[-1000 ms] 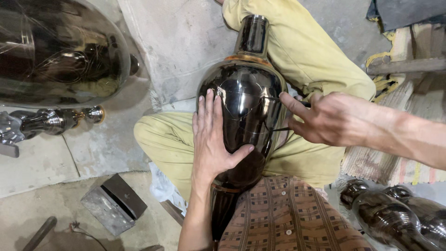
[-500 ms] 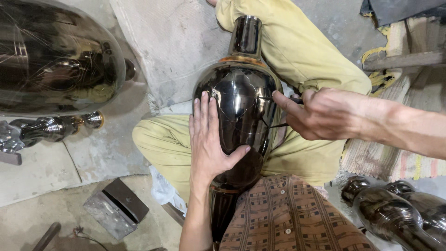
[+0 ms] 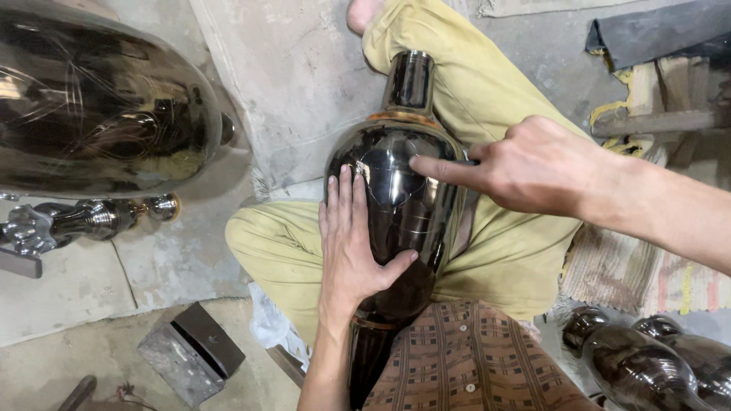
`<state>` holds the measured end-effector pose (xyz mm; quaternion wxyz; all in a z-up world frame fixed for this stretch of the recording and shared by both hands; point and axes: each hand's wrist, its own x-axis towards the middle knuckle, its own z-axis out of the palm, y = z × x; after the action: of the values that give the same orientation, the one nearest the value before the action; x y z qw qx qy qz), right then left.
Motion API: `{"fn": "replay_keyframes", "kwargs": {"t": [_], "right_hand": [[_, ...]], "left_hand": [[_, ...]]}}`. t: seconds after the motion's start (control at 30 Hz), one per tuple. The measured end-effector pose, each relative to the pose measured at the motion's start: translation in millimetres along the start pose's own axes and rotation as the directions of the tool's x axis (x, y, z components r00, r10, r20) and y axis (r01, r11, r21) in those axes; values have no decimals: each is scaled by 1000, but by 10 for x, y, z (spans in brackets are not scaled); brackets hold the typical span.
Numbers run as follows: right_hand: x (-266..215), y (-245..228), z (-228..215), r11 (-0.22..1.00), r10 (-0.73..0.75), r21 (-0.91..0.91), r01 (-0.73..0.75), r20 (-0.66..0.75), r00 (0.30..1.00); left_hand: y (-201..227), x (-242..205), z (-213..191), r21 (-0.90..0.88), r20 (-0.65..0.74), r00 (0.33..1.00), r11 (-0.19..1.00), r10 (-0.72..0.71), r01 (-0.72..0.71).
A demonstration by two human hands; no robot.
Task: The person sits on the floor and uses a small metal tool to engrave a geometric pattern onto the surface of a polished metal vase. The person holds the vase steady with one hand while carefully carving lines with the other.
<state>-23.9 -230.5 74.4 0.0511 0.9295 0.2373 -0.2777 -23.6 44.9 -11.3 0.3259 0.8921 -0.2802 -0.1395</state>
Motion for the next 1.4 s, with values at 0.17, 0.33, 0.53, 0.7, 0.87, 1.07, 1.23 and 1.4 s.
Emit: {"fn": "replay_keyframes", "kwargs": {"t": [0.17, 0.33, 0.53, 0.7, 0.87, 1.07, 1.23, 1.4], "right_hand": [[11, 23, -31, 996, 4, 86, 2, -74, 997], [148, 180, -174, 996, 52, 69, -48, -45, 998], [402, 340, -275, 998, 52, -40, -47, 118, 992], [526, 448, -287, 999, -25, -25, 27, 83, 996], [562, 487, -304, 998, -36, 49, 27, 193, 980], [574, 486, -347, 995, -4, 98, -28, 307, 952], [563, 517, -347, 988, -72, 146, 52, 139, 988], [577, 522, -319, 989, -59, 147, 28, 214, 975]], "left_hand": [[-7, -11, 23, 26, -3, 1000, 1000, 14, -14], [-14, -19, 26, 41, 12, 1000, 999, 16, -16], [30, 2, -14, 44, 48, 999, 999, -16, 14], [67, 4, -47, 11, 61, 998, 999, -31, 31], [82, -3, -74, -11, 67, 997, 1000, -28, 29], [94, -3, -80, -16, 74, 997, 999, -38, 40], [112, -2, -88, 1, 87, 995, 999, -46, 46], [108, -1, -98, 11, 78, 996, 999, -32, 31]]}}
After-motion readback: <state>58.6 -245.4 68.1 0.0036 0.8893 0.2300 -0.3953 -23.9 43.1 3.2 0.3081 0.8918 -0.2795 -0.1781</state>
